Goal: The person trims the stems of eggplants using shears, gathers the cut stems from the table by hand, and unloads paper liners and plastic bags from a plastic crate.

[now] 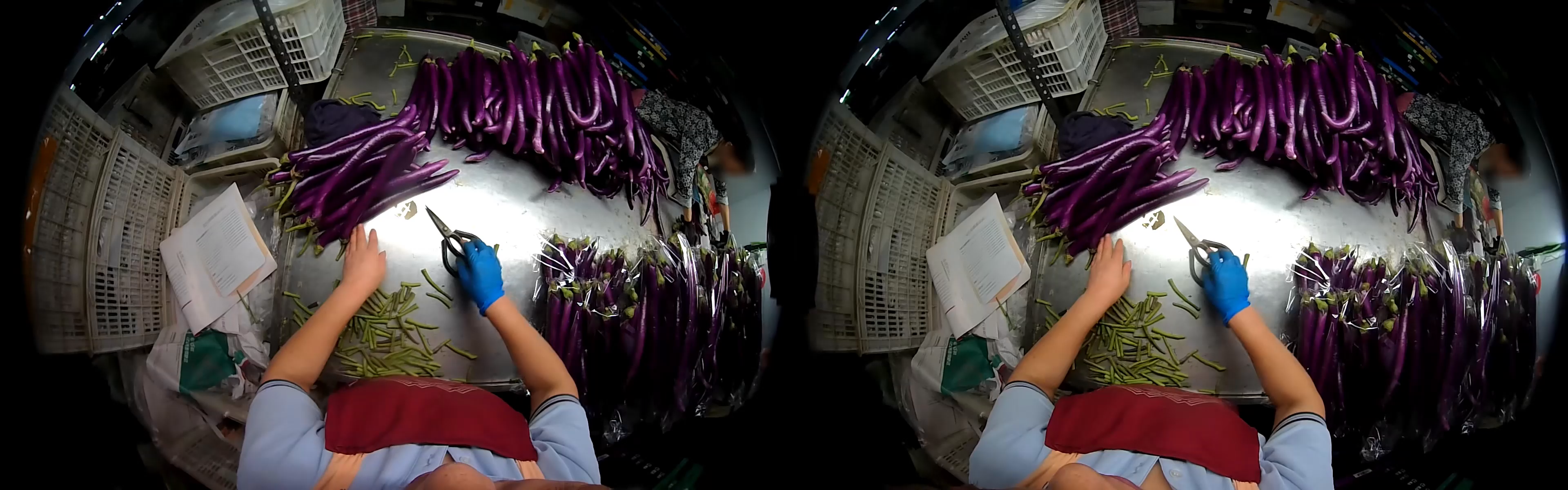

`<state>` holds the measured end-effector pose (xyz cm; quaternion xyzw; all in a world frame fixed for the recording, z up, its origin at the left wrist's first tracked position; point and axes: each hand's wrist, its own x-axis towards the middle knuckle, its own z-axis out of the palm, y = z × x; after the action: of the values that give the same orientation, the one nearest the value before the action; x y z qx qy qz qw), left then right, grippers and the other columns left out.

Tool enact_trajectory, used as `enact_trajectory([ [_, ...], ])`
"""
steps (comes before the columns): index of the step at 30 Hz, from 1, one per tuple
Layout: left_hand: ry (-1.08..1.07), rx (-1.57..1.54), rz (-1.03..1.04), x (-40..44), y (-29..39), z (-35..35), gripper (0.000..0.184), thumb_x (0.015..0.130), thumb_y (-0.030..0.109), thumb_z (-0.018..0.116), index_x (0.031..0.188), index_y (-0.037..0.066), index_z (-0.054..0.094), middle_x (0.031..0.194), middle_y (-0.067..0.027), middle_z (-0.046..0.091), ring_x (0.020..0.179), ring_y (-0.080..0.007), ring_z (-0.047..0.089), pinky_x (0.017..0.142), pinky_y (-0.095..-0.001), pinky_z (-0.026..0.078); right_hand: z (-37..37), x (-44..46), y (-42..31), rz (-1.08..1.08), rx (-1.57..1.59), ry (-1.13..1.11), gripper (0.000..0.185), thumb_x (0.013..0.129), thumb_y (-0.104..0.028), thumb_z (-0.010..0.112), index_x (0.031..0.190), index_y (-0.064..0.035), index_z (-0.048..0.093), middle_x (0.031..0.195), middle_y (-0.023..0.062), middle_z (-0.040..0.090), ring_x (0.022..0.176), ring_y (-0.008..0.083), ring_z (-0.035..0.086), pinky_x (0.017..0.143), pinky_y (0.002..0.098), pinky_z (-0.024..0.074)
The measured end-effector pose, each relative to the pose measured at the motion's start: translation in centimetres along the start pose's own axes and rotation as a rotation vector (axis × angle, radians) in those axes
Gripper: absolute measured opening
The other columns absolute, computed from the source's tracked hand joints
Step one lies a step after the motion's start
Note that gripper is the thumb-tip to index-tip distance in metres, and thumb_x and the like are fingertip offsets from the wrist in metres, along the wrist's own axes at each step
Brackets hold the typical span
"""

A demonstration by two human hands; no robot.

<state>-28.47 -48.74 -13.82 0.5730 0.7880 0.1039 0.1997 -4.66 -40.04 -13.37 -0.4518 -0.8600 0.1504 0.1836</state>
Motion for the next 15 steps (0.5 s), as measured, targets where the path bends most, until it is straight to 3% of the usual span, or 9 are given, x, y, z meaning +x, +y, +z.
enact_trajectory([
  [1,0.017,0.019,0.000,0.0,-0.1,0.0,0.057,0.085,0.021,0.050,0.131,-0.006,0.029,0.139,-0.0291,0.017,0.130,-0.0400,0.017,0.106,-0.0442,0.018,0.0,-0.5,-0.6,-0.099,0.093,0.109,0.032,0.069,-0.008,0.060,0.100,-0.0062,0.055,0.093,0.0156,0.056,0.082,0.0333,0.054,0.068,0.0421,0.0467],
  [8,0.091,0.099,-0.012,-1.2,-0.1,0.4,0.059,0.081,0.022,0.056,0.129,-0.005,0.035,0.138,-0.0296,0.018,0.123,-0.0429,0.028,0.103,-0.0461,0.024,0.9,-4.1,-4.2,-0.230,0.374,0.110,0.027,0.073,-0.002,0.055,0.099,-0.0032,0.055,0.088,0.0143,0.056,0.079,0.0335,0.053,0.069,0.0415,0.0440],
  [11,0.255,0.089,0.075,-0.7,-2.5,3.1,0.055,0.080,0.020,0.058,0.125,-0.007,0.039,0.133,-0.0289,0.029,0.119,-0.0422,0.034,0.100,-0.0446,0.028,1.3,-5.7,-4.0,-0.197,0.398,0.063,0.023,0.074,-0.004,0.054,0.096,-0.0038,0.056,0.085,0.0133,0.057,0.078,0.0326,0.054,0.067,0.0415,0.0444],
  [15,0.289,0.053,0.127,-0.1,-2.2,1.9,0.045,0.080,0.016,0.056,0.117,-0.008,0.044,0.120,-0.0249,0.042,0.110,-0.0393,0.040,0.094,-0.0433,0.034,-0.2,-5.0,-0.2,-0.025,0.321,0.211,0.019,0.075,-0.008,0.056,0.093,-0.0053,0.058,0.086,0.0139,0.057,0.082,0.0317,0.055,0.069,0.0426,0.0451],
])
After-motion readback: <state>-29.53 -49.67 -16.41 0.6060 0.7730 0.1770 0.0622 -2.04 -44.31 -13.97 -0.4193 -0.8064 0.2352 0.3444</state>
